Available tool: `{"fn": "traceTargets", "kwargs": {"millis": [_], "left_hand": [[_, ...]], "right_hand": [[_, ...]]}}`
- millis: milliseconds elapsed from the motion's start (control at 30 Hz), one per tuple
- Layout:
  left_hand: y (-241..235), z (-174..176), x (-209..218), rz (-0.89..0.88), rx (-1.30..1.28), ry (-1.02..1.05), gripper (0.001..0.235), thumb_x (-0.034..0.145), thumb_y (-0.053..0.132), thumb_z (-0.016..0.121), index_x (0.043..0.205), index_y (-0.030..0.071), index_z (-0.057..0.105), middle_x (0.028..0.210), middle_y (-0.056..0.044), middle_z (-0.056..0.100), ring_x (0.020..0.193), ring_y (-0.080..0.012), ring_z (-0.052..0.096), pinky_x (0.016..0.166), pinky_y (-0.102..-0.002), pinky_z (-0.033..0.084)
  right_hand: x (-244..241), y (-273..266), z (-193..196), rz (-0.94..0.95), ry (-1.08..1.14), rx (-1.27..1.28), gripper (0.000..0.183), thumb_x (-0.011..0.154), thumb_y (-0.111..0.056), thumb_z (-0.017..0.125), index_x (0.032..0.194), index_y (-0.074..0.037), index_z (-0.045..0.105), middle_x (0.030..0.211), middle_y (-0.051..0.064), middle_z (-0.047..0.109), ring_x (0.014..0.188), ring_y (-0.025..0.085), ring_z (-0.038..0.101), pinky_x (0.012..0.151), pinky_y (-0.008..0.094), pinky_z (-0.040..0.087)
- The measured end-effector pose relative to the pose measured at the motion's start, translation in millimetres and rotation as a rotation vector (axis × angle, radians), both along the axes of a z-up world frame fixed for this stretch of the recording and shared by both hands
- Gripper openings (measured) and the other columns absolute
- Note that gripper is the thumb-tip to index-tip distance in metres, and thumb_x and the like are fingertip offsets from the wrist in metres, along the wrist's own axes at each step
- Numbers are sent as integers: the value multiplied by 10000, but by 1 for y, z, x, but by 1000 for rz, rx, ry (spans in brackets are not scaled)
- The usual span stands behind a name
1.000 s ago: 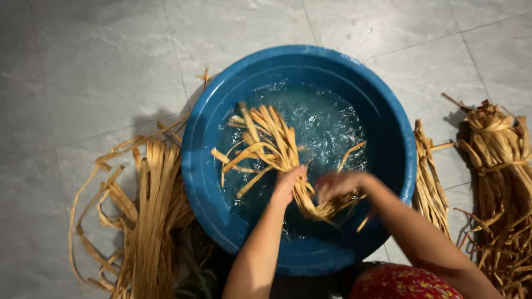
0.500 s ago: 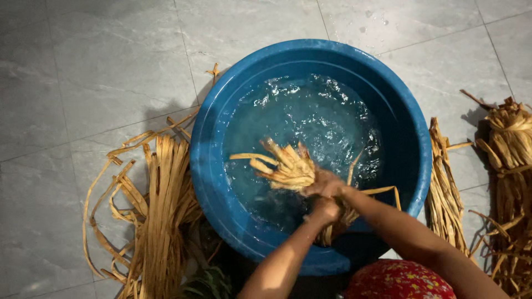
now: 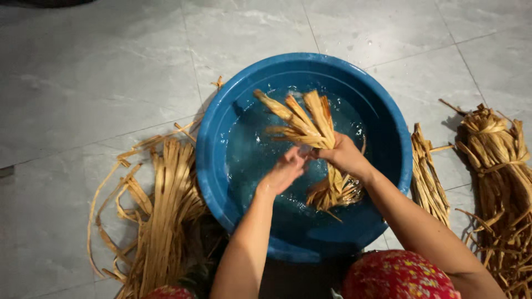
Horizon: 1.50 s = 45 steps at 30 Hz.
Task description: The person sits on a tiled floor and repeatedly submerges bundles of dried plant strips into a blue basin of water. They agitate the strips by hand to ensure saturation, then lift them out to squeeze excess water and place them on the floor. The process is repeated for multiple bundles.
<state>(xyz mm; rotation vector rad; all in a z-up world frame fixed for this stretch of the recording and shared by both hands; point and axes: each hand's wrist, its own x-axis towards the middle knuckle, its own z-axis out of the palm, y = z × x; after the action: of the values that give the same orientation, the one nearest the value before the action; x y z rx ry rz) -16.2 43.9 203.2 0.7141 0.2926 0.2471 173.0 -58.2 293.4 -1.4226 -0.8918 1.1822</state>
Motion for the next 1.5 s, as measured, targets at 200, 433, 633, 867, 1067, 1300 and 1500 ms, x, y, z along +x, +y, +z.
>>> {"fn": "traceTargets", "kwargs": {"millis": [200,433,633,867,1067,1300,1500], "left_hand": [[27,110,30,329,246,-50,578,838,231,842,1336,66,599,1250,-54,668,1126,-175,653,977,-378,537],[35,205,33,379,649,192,340,799,153,862,1091,25,744,975,-29,764,841,-130,703,743,-288,587],[51,265,7,305,605,148,309,824,165,842,1080,25,741,944,-44,766,806,-136,713,704,-310,591],[37,309,-26,161,697,130,332,851,212,798,1149,78,733,1044,-15,783,954,-117,728,835,-306,591],[28,297,-22,161,837,95,494,758,191,881,1199,60,700,1081,-55,739,956,-149,709,826,-316,602],[19,290,-8,344,1085,459,466,748,341,850,1131,94,753,1038,-92,792,962,-186,746,836,-349,584],[13,296,-15,305,1358,839,517,763,395,817,1156,81,695,1089,-216,741,1045,-394,713,893,-481,566]], "right_hand": [[-39,13,50,100,-526,-24,470,811,-260,835,1178,-30,653,966,92,739,871,208,695,782,355,543],[-29,17,119,287,-636,-30,651,791,-349,857,1283,-29,576,1066,77,747,1035,210,716,924,347,535],[-15,6,189,164,-169,104,462,948,-218,708,1364,-35,621,1061,28,705,960,134,683,810,309,556],[-33,24,211,61,-217,247,137,991,-101,723,1026,13,656,880,64,709,779,128,674,721,292,580],[-42,21,203,-103,-39,303,107,974,-100,660,1030,-17,698,910,38,726,797,119,688,743,282,591],[-46,0,209,-48,17,275,429,927,-187,694,1321,-30,629,1071,5,729,974,119,686,843,290,560],[-41,-1,230,-285,-150,409,462,954,-198,722,1377,-43,622,1005,-16,687,853,63,602,728,226,497]]}}
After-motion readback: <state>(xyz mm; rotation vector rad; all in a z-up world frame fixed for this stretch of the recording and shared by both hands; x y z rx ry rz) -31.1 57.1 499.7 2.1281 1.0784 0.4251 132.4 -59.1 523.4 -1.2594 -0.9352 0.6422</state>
